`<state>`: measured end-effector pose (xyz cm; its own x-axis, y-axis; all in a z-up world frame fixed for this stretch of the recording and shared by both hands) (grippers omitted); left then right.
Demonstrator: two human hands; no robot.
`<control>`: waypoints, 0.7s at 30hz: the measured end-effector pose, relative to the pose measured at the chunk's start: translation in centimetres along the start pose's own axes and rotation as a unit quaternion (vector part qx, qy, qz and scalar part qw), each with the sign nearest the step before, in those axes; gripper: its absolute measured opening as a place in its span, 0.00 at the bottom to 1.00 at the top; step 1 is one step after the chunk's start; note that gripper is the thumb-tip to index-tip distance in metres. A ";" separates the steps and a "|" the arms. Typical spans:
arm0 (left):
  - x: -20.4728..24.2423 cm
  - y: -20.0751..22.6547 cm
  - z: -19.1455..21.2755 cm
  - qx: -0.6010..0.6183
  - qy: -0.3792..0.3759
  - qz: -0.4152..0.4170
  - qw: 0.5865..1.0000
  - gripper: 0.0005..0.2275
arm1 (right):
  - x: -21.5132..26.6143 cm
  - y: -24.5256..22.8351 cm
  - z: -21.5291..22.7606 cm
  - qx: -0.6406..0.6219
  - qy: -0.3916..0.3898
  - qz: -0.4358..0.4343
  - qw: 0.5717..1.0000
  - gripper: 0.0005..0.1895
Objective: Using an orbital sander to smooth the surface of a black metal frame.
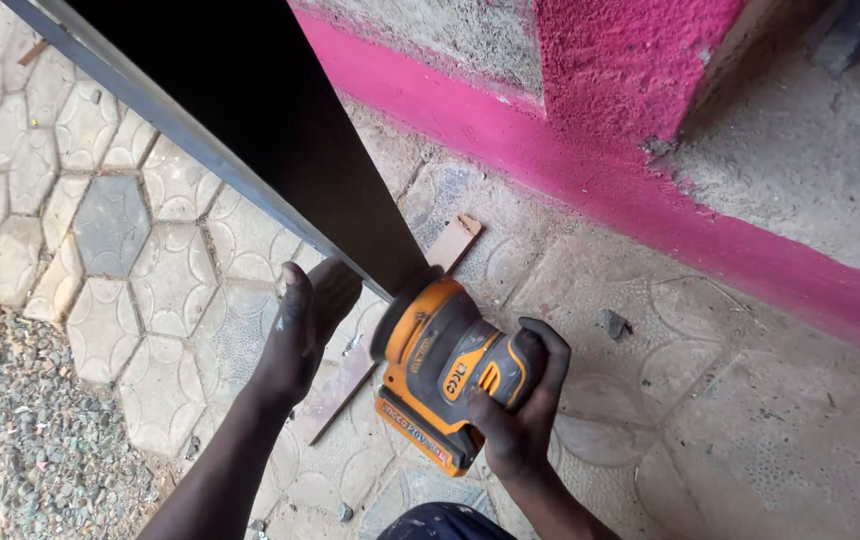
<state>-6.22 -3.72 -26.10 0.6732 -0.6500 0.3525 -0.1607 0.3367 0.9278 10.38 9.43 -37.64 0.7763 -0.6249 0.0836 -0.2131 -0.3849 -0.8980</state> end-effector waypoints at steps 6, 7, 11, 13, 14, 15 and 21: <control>0.1 0.9 -0.4 0.029 0.016 0.047 0.998 0.39 | -1.6 -5.8 -1.2 0.018 -0.015 0.052 0.998 0.43; 0.2 0.7 -0.3 0.027 0.016 0.048 0.998 0.39 | -1.0 -4.5 -1.0 0.016 -0.015 0.051 0.998 0.43; -0.1 0.8 -0.9 -0.043 0.029 0.026 0.998 0.33 | 1.9 3.6 0.4 -0.017 0.022 -0.045 0.999 0.41; -0.3 0.9 -1.7 -0.096 0.027 -0.003 0.995 0.29 | 2.8 7.7 1.3 -0.032 0.049 -0.125 0.990 0.38; -0.3 0.3 -1.8 -0.089 0.047 0.003 0.995 0.29 | 3.2 10.0 2.2 -0.059 0.092 -0.225 0.968 0.36; -0.5 -0.1 -1.8 -0.083 0.065 0.006 0.994 0.31 | 3.6 12.2 2.9 -0.088 0.134 -0.318 0.935 0.34; -0.3 1.0 -3.0 -0.115 0.087 0.024 0.989 0.42 | 3.2 20.9 4.9 -0.148 0.144 -0.254 0.945 0.29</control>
<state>-4.40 -1.11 -25.61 0.7858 -0.5093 0.3508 -0.0409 0.5232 0.8512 11.26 2.71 -58.25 0.6384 -0.4501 0.6243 -0.0460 -0.8320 -0.5528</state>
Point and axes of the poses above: each hand's wrist, its own x-axis away from the middle knuckle, its own z-axis out of the back of the hand, y = z × x, the point moved 7 cm from there along -x, towards the middle knuckle, and after that the axes turned 9 degrees about -y, right-handed, at the moved point
